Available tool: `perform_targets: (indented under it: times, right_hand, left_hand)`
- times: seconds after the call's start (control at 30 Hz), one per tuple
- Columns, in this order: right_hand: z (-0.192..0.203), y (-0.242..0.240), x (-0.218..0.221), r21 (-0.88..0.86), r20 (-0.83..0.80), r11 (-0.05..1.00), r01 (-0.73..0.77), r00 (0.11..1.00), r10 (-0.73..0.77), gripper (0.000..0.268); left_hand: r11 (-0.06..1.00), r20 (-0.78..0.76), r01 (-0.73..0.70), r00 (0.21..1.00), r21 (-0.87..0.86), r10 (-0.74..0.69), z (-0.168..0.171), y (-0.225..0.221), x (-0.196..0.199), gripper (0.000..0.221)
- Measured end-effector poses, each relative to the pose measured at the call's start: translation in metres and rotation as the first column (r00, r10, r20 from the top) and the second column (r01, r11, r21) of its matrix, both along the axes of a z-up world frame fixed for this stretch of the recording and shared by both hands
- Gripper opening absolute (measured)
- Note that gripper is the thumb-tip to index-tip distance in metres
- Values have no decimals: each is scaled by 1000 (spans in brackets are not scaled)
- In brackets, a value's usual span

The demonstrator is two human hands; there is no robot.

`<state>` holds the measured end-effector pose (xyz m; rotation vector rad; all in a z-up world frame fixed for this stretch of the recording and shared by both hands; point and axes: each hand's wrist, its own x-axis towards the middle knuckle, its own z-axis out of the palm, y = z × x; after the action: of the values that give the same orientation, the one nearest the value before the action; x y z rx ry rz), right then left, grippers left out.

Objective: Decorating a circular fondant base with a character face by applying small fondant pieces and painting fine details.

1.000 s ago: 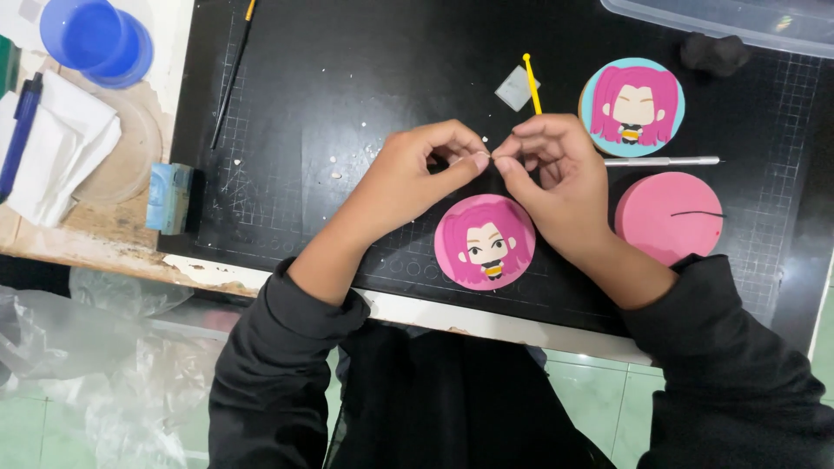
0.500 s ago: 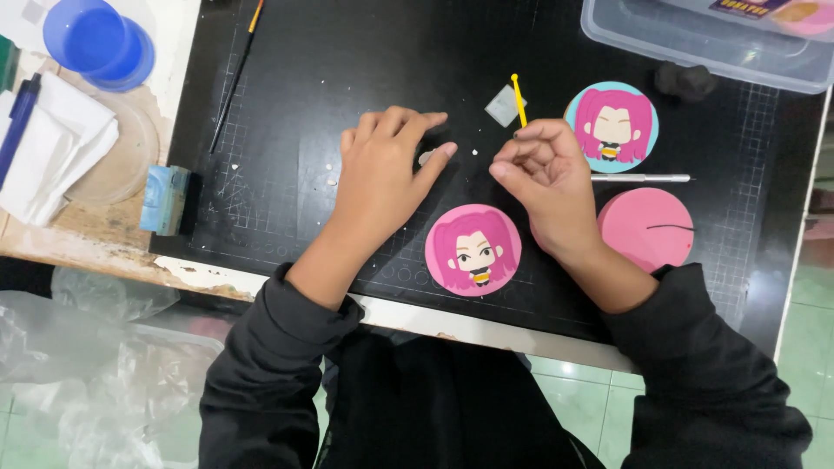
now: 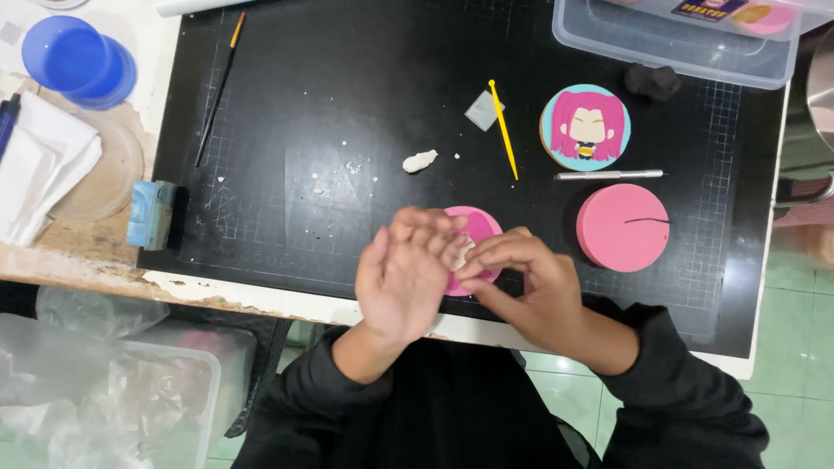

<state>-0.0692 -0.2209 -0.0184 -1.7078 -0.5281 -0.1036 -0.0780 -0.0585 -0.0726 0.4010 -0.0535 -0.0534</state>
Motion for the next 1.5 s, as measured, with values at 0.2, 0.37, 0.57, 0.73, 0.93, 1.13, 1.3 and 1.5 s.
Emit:
perform_targets:
  times: [0.2, 0.37, 0.57, 0.73, 0.93, 1.13, 1.3, 1.5]
  right_hand:
    - [-38, 3, -24, -352, 455, 922, 164, 890, 16, 18]
    - [-36, 2, -32, -410, 714, 870, 273, 690, 119, 19]
    - [-32, 4, -35, -450, 754, 839, 308, 634, 172, 33]
    - [-34, -1, -40, -493, 745, 833, 253, 618, 253, 40]
    - [-44, -4, -35, -464, 707, 858, 221, 677, 208, 41]
    - [-37, -8, -34, -549, 656, 808, 214, 710, 258, 40]
    - [-33, -7, -38, -525, 627, 834, 169, 740, 245, 44]
    - [-36, -9, -36, -486, 633, 858, 166, 744, 215, 43]
  left_hand:
    - [817, -107, 190, 950, -544, -292, 5, -22, -2, 52]
    - [803, -139, 152, 950, -576, -279, 7, -17, -5, 56]
    - [796, -181, 104, 949, -597, -260, 10, -13, -6, 55]
    - [831, -218, 84, 946, -551, -240, 10, -8, -3, 53]
    - [805, -207, 89, 944, -586, -255, 12, -10, -5, 54]
    - [806, -85, 165, 963, -568, -257, 19, -9, -9, 48]
    - [789, -66, 160, 967, -593, -245, 17, -7, -10, 47]
    - [795, -50, 174, 968, -581, -248, 24, -4, -9, 47]
